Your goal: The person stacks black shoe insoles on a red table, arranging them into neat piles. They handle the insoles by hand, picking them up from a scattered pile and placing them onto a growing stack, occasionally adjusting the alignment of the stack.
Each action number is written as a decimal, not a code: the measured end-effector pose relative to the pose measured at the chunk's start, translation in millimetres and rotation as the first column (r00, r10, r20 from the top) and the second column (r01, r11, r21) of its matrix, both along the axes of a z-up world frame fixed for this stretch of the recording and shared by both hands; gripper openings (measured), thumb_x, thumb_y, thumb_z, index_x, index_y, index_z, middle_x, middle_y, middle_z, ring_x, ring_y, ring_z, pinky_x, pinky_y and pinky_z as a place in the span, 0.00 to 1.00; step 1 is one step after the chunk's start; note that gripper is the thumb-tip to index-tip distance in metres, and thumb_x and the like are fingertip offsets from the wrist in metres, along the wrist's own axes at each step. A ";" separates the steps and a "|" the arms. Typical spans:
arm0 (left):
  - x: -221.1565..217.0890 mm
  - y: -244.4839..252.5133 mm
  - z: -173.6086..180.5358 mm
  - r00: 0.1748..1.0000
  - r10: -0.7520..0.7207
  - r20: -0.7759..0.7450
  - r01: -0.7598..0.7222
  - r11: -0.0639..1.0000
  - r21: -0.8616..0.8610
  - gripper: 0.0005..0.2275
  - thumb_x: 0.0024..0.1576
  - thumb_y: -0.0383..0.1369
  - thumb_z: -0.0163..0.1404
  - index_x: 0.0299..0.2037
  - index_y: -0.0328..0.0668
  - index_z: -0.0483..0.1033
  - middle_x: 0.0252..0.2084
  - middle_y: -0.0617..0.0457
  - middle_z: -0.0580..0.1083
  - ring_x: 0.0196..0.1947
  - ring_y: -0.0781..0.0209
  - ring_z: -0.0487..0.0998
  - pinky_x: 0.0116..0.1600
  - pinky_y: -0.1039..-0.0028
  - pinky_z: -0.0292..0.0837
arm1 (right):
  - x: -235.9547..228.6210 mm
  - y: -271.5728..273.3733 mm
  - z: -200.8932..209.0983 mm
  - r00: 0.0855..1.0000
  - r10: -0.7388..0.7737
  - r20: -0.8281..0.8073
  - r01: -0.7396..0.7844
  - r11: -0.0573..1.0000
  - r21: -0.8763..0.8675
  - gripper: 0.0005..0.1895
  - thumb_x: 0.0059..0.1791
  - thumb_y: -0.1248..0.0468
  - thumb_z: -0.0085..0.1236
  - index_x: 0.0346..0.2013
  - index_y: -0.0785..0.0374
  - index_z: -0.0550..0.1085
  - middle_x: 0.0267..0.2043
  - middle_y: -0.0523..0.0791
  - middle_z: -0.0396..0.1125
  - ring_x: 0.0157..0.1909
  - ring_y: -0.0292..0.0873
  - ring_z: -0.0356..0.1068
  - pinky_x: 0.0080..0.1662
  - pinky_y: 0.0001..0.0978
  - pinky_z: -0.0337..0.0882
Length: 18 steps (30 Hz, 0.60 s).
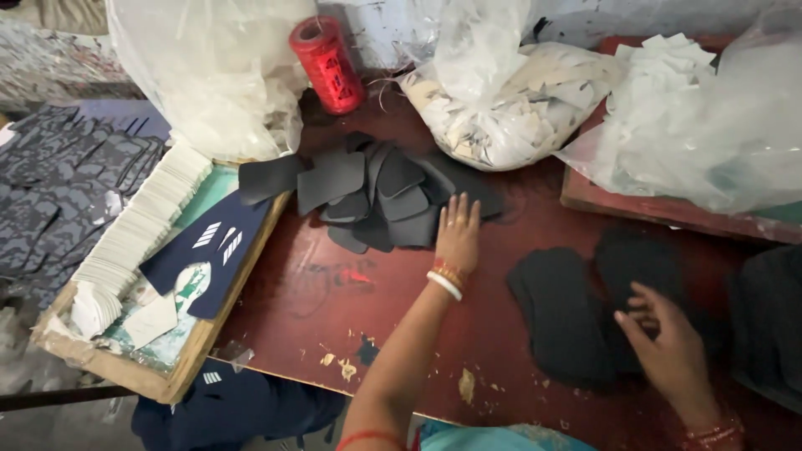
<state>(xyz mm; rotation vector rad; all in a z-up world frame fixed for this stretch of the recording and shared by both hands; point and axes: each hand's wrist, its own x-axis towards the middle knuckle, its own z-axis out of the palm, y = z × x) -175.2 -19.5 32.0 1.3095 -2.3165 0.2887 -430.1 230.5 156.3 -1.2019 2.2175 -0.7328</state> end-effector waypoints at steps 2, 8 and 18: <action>-18.2 -30.5 -4.4 0.995 -0.006 0.101 0.003 1.000 0.031 0.27 0.57 0.31 0.44 0.69 0.40 0.62 0.72 0.38 0.62 0.73 0.40 0.60 0.74 0.50 0.51 | 0.8 11.3 -5.6 1.000 -0.013 0.010 0.013 0.999 0.036 0.31 0.49 0.56 0.60 0.68 0.55 0.68 0.60 0.50 0.70 0.55 0.47 0.73 0.54 0.45 0.74; -36.6 -72.8 7.9 0.941 0.003 0.339 -0.112 0.947 0.302 0.24 0.59 0.34 0.42 0.67 0.34 0.63 0.68 0.33 0.63 0.69 0.36 0.62 0.70 0.43 0.50 | 0.4 24.6 -29.0 1.000 -0.022 0.007 0.021 0.980 0.197 0.23 0.53 0.57 0.54 0.63 0.50 0.73 0.59 0.45 0.73 0.58 0.44 0.73 0.56 0.45 0.74; -13.1 -60.8 16.1 0.932 -0.078 0.353 -0.053 0.936 0.347 0.15 0.66 0.30 0.37 0.54 0.39 0.77 0.57 0.44 0.76 0.62 0.48 0.76 0.78 0.47 0.54 | 20.8 27.9 -31.1 0.995 0.014 0.102 -0.044 0.954 0.296 0.18 0.55 0.53 0.47 0.58 0.45 0.76 0.56 0.44 0.72 0.46 0.45 0.78 0.49 0.42 0.79</action>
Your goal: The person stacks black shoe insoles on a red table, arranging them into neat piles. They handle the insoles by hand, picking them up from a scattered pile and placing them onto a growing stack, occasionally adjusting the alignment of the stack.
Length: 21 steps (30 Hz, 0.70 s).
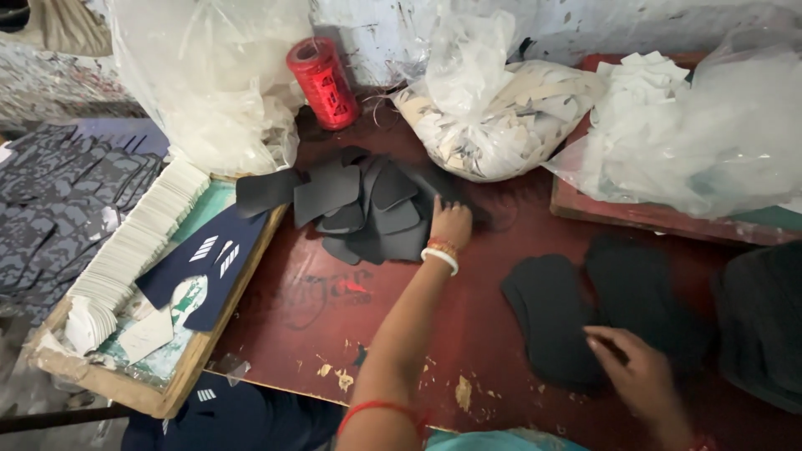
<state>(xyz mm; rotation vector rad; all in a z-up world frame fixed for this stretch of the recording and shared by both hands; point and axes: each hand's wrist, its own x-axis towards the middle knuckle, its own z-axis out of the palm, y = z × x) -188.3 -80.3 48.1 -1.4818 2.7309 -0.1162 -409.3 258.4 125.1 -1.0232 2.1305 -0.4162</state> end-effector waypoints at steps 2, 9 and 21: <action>29.9 30.7 -30.4 0.978 -0.079 -0.192 0.069 0.996 -0.060 0.16 0.60 0.29 0.42 0.56 0.37 0.75 0.57 0.42 0.75 0.61 0.45 0.75 0.74 0.50 0.57 | 10.8 -0.9 -7.6 0.998 0.056 0.002 -0.056 0.998 -0.019 0.18 0.54 0.52 0.48 0.58 0.45 0.76 0.54 0.43 0.73 0.45 0.44 0.77 0.48 0.40 0.79; 115.5 251.1 0.9 0.439 0.100 -0.893 0.036 0.991 0.128 0.27 0.47 0.14 0.48 0.59 0.43 0.76 0.62 0.45 0.75 0.66 0.45 0.73 0.69 0.59 0.68 | 53.7 -32.7 -41.1 0.899 0.167 0.404 -0.171 0.985 -0.027 0.22 0.53 0.51 0.50 0.59 0.52 0.74 0.49 0.44 0.78 0.47 0.37 0.77 0.52 0.35 0.77; 134.7 314.3 77.5 -0.065 0.526 -0.848 0.146 0.846 0.513 0.28 0.51 0.32 0.58 0.64 0.42 0.66 0.66 0.44 0.67 0.66 0.49 0.69 0.67 0.61 0.65 | 136.9 -64.6 -0.7 0.498 0.290 0.817 -0.117 0.956 -0.269 0.25 0.47 0.64 0.62 0.57 0.70 0.72 0.51 0.50 0.75 0.50 0.44 0.75 0.53 0.36 0.75</action>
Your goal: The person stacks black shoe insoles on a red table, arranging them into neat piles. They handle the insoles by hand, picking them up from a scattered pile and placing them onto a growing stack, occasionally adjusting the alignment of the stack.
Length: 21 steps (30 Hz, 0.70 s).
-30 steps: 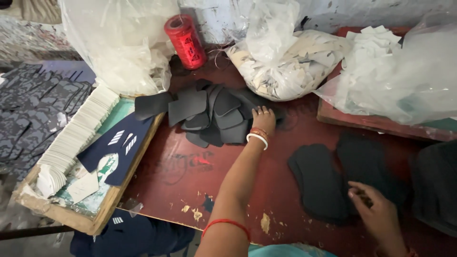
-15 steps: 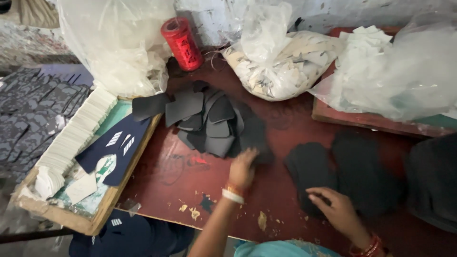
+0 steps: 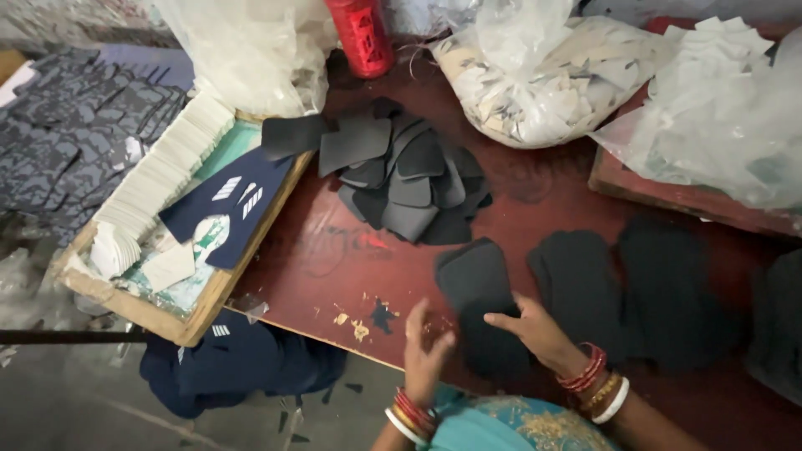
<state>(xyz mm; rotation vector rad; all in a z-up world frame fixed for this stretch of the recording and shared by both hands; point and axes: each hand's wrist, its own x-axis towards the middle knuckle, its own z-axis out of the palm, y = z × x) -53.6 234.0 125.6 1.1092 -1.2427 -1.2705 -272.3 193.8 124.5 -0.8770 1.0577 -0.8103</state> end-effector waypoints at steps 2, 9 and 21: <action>-2.3 -1.3 -46.7 0.984 0.012 -0.177 0.020 0.983 0.182 0.27 0.55 0.35 0.54 0.66 0.43 0.64 0.65 0.46 0.68 0.65 0.52 0.70 0.67 0.64 0.66 | 3.4 4.4 19.0 0.999 0.021 -0.024 -0.022 1.000 -0.022 0.28 0.45 0.65 0.63 0.59 0.70 0.70 0.52 0.50 0.74 0.51 0.43 0.75 0.53 0.36 0.75; -39.8 -17.0 -48.2 0.743 -0.078 -0.665 0.400 0.848 0.347 0.22 0.72 0.41 0.43 0.64 0.23 0.64 0.57 0.38 0.70 0.55 0.48 0.70 0.59 0.60 0.67 | -5.9 9.9 29.8 0.923 -0.257 -0.286 0.141 0.918 -0.371 0.36 0.40 0.65 0.72 0.58 0.67 0.64 0.49 0.48 0.70 0.48 0.39 0.72 0.47 0.31 0.75; -54.7 -30.6 0.9 0.488 0.014 -0.873 0.718 0.562 0.411 0.26 0.63 0.37 0.46 0.69 0.31 0.60 0.67 0.39 0.68 0.65 0.45 0.69 0.70 0.54 0.62 | -37.9 27.0 40.8 0.681 -0.520 -0.516 0.261 0.830 -0.493 0.16 0.49 0.60 0.68 0.34 0.71 0.73 0.36 0.51 0.68 0.37 0.35 0.65 0.38 0.29 0.67</action>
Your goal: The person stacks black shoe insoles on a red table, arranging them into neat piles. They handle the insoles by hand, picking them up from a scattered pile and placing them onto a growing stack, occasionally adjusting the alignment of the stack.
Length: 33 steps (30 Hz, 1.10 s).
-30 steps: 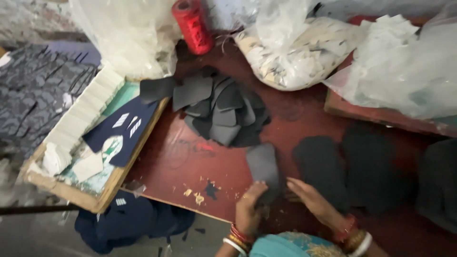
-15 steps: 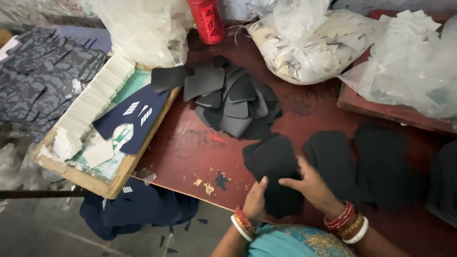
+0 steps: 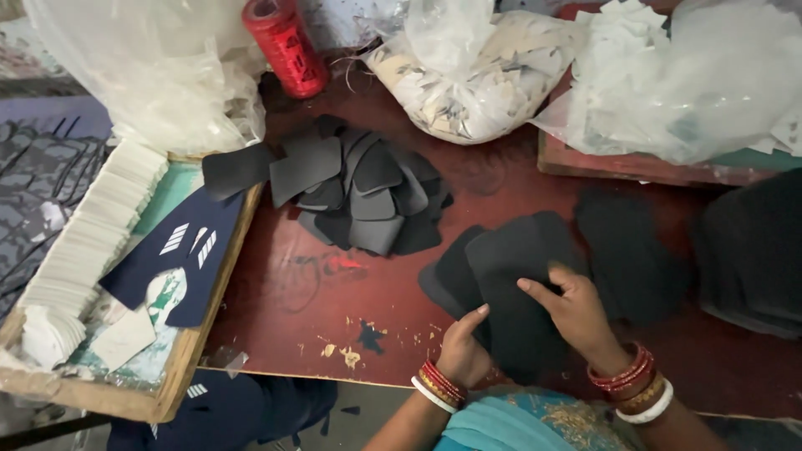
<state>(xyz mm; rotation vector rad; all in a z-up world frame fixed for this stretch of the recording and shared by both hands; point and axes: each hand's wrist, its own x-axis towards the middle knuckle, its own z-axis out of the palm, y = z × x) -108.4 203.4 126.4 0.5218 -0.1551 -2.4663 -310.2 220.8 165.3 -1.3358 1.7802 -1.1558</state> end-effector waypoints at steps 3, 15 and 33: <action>-2.8 2.2 -5.7 0.997 0.076 0.009 -0.074 0.989 -0.126 0.24 0.64 0.35 0.46 0.69 0.29 0.61 0.68 0.40 0.68 0.66 0.48 0.69 0.72 0.57 0.62 | 20.0 7.2 32.7 0.948 -0.102 -0.301 0.034 0.974 -0.226 0.25 0.44 0.56 0.69 0.46 0.70 0.72 0.45 0.51 0.66 0.42 0.38 0.66 0.43 0.32 0.70; -0.6 -5.2 -6.3 0.974 0.203 0.101 -0.179 0.962 -0.207 0.20 0.60 0.29 0.54 0.63 0.36 0.67 0.56 0.47 0.73 0.55 0.53 0.76 0.60 0.62 0.73 | 27.8 7.2 36.6 0.963 0.124 -0.240 -0.156 0.981 -0.117 0.14 0.46 0.60 0.64 0.43 0.64 0.80 0.52 0.48 0.75 0.54 0.45 0.75 0.54 0.37 0.74; 19.0 -27.3 -49.1 0.914 0.205 0.351 -0.165 0.976 -0.141 0.33 0.52 0.23 0.56 0.70 0.34 0.56 0.68 0.39 0.66 0.65 0.42 0.70 0.67 0.56 0.67 | -34.4 7.0 27.0 0.810 -0.182 -0.558 0.060 0.972 -0.228 0.11 0.52 0.58 0.59 0.43 0.60 0.80 0.48 0.47 0.76 0.48 0.43 0.76 0.50 0.33 0.74</action>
